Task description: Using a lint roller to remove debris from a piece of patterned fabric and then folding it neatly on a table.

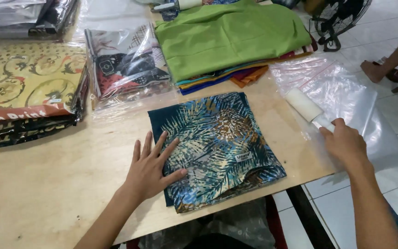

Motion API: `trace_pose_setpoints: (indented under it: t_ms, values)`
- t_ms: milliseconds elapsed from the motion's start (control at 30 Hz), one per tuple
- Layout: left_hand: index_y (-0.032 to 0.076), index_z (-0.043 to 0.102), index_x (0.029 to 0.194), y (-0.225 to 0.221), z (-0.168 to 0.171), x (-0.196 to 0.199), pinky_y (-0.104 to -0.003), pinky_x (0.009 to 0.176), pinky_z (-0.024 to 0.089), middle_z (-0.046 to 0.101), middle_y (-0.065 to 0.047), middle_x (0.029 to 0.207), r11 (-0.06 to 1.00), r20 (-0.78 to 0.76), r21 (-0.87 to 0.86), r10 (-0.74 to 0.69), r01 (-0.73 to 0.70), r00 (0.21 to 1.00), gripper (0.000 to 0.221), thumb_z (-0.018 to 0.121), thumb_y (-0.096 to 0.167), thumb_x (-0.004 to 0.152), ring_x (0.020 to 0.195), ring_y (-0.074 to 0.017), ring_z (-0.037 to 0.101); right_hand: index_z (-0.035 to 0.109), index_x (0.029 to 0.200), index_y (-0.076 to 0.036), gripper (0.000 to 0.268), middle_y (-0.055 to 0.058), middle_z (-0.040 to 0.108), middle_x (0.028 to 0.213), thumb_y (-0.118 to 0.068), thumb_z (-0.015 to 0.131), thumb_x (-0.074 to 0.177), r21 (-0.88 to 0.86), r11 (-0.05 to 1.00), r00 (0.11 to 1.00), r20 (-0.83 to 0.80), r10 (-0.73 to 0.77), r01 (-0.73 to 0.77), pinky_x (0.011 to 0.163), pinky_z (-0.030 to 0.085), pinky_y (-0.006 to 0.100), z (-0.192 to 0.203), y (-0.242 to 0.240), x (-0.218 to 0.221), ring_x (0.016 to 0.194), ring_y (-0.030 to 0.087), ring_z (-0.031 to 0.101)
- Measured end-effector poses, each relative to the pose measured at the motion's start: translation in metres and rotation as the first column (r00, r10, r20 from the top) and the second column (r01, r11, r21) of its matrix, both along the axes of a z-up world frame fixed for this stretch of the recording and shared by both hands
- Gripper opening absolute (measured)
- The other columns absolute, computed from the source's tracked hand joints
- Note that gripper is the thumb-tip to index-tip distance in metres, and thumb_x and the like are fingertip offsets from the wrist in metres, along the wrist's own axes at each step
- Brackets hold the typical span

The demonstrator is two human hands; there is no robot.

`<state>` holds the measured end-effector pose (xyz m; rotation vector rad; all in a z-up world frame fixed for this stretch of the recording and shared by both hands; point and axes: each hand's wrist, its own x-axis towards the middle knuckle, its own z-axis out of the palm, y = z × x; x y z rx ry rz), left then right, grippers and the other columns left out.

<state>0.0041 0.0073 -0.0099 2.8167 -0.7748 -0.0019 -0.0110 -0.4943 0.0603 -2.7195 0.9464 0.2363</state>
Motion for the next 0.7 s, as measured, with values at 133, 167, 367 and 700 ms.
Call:
trace_pose_setpoints:
  t_ms: [133, 167, 367, 700]
  values:
    - [0.029, 0.015, 0.166, -0.005, 0.012, 0.019, -0.07, 0.113, -0.015, 0.002, -0.011, 0.172, 0.999, -0.085, -0.017, 0.036, -0.037, 0.996, 0.099, 0.027, 0.087, 0.087, 0.153, -0.0444, -0.018, 0.05, 0.145, -0.006, 0.057, 0.028, 0.07, 0.123, -0.049, 0.036, 0.109, -0.091, 0.996, 1.0, -0.014, 0.003, -0.005, 0.09, 0.047, 0.057, 0.009, 0.018, -0.01, 0.111, 0.051, 0.064]
    - [0.024, 0.018, 0.166, -0.006, 0.014, 0.029, -0.065, 0.118, -0.007, 0.009, -0.009, 0.172, 0.998, 0.046, -0.05, -0.023, 0.025, 0.999, 0.091, 0.026, 0.079, 0.094, 0.155, -0.0413, -0.007, 0.05, 0.144, -0.003, 0.057, 0.03, 0.07, 0.122, -0.047, 0.035, 0.111, -0.087, 0.996, 0.998, 0.046, 0.036, -0.032, 0.089, 0.047, 0.059, 0.011, 0.028, -0.012, 0.11, 0.053, 0.063]
    - [0.023, 0.021, 0.166, -0.009, 0.005, 0.085, -0.056, 0.126, 0.001, 0.018, -0.006, 0.172, 0.999, -0.024, -0.017, 0.03, -0.031, 0.999, 0.089, 0.028, 0.078, 0.096, 0.159, -0.0313, 0.009, 0.053, 0.131, 0.001, 0.06, 0.035, 0.07, 0.096, -0.051, 0.03, 0.11, 0.024, 0.98, 0.968, 0.161, 0.19, -0.196, 0.085, 0.051, 0.063, 0.033, 0.131, -0.027, 0.095, 0.054, 0.068]
    - [0.027, 0.024, 0.167, -0.006, 0.009, 0.087, -0.053, 0.127, -0.007, 0.021, 0.0, 0.173, 0.997, 0.0, 0.034, 0.068, -0.068, 0.998, 0.119, 0.041, 0.1, 0.075, 0.16, -0.0254, 0.013, 0.056, 0.122, 0.005, 0.048, 0.022, 0.071, 0.064, -0.037, 0.037, 0.108, -0.375, 0.709, 0.71, 0.166, 0.685, -0.597, 0.06, 0.06, 0.053, -0.053, 0.269, 0.011, 0.06, 0.039, 0.075]
